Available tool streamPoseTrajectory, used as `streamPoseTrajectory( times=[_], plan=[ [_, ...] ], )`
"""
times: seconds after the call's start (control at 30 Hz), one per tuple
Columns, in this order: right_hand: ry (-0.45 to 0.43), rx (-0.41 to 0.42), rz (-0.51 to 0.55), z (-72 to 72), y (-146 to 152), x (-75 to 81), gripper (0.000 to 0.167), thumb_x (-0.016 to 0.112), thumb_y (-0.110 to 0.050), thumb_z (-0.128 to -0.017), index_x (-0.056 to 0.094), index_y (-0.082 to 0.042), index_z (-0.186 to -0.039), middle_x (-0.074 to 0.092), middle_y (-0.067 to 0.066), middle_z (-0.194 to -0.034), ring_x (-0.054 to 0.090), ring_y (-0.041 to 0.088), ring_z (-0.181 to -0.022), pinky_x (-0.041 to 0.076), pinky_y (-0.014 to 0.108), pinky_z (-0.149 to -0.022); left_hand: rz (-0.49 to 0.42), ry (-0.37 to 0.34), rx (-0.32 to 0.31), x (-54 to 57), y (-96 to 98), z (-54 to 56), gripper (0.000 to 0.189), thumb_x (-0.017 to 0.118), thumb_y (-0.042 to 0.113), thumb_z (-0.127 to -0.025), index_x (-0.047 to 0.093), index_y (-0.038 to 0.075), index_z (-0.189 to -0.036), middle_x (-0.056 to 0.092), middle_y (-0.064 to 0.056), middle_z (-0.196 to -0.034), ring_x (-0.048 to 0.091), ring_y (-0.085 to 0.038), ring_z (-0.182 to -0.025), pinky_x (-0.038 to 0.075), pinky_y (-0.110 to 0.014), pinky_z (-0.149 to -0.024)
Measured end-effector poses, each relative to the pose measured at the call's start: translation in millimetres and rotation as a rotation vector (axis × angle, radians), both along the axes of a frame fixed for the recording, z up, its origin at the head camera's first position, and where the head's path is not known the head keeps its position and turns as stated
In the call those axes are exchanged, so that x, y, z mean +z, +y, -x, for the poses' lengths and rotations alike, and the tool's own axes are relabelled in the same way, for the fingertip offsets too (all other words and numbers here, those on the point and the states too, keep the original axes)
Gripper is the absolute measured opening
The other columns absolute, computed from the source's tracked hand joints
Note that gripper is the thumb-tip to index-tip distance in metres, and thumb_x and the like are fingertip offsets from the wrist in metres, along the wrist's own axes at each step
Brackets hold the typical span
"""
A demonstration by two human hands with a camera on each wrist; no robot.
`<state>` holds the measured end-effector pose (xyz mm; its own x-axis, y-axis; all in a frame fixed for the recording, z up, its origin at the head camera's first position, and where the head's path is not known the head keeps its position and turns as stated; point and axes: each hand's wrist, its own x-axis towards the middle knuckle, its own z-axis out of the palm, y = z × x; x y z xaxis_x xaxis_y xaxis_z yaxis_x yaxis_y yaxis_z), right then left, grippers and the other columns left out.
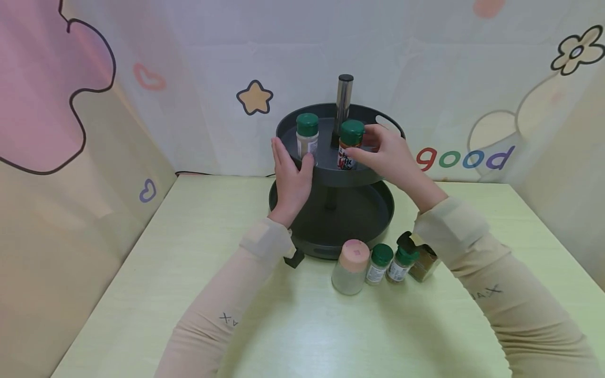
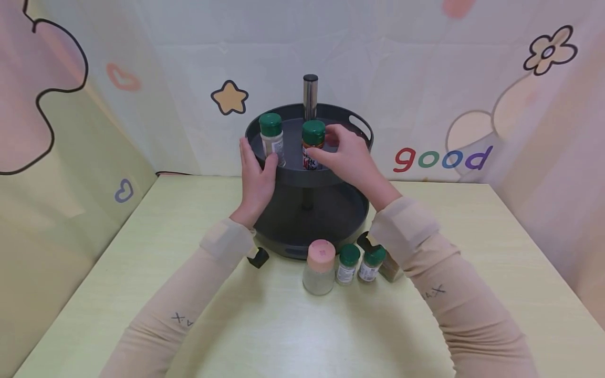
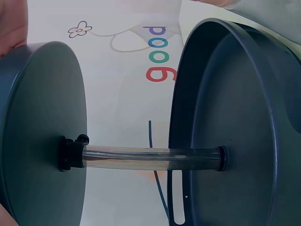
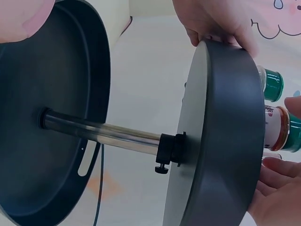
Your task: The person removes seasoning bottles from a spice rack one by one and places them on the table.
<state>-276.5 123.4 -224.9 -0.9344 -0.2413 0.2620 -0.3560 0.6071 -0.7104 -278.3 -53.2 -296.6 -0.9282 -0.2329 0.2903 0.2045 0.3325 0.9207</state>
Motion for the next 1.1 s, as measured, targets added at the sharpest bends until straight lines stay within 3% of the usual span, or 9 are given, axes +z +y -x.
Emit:
streamPoseTrajectory(
  times=[0.3,0.6,1.1],
  plan=[
    [-0.016,-0.009,-0.017,3.5,-5.5,-3.4,0.049,0.063,-0.032,-0.079,0.048,-0.005,-0.117,0.059,0.013,-0.110,0.056,0.024,-0.100,0.046,0.041,-0.087,0.004,-0.008,0.008,-0.3,0.9,-0.1,0.077,0.040,0.045,-0.086,-0.007,0.021,-0.142,-0.010,0.010,-0.149,-0.003,-0.012,-0.138,0.010,-0.039,-0.111],
    [0.034,-0.034,-0.073,8.2,-8.9,-6.9,0.042,0.062,-0.031,-0.080,0.052,-0.004,-0.111,0.061,0.013,-0.102,0.056,0.023,-0.089,0.047,0.037,-0.078,0.011,0.013,0.012,-1.9,0.6,0.9,0.077,0.041,0.044,-0.086,-0.005,0.018,-0.143,-0.009,0.009,-0.149,-0.001,-0.013,-0.138,0.011,-0.040,-0.111],
    [0.054,-0.017,-0.069,4.9,-9.7,-5.7,0.038,0.059,-0.029,-0.082,0.054,-0.004,-0.109,0.062,0.014,-0.101,0.056,0.023,-0.088,0.046,0.037,-0.076,0.016,0.016,0.008,-1.9,-0.1,0.3,0.076,0.040,0.044,-0.087,-0.005,0.017,-0.143,-0.008,0.008,-0.149,-0.001,-0.013,-0.138,0.010,-0.039,-0.111]
  ],
)
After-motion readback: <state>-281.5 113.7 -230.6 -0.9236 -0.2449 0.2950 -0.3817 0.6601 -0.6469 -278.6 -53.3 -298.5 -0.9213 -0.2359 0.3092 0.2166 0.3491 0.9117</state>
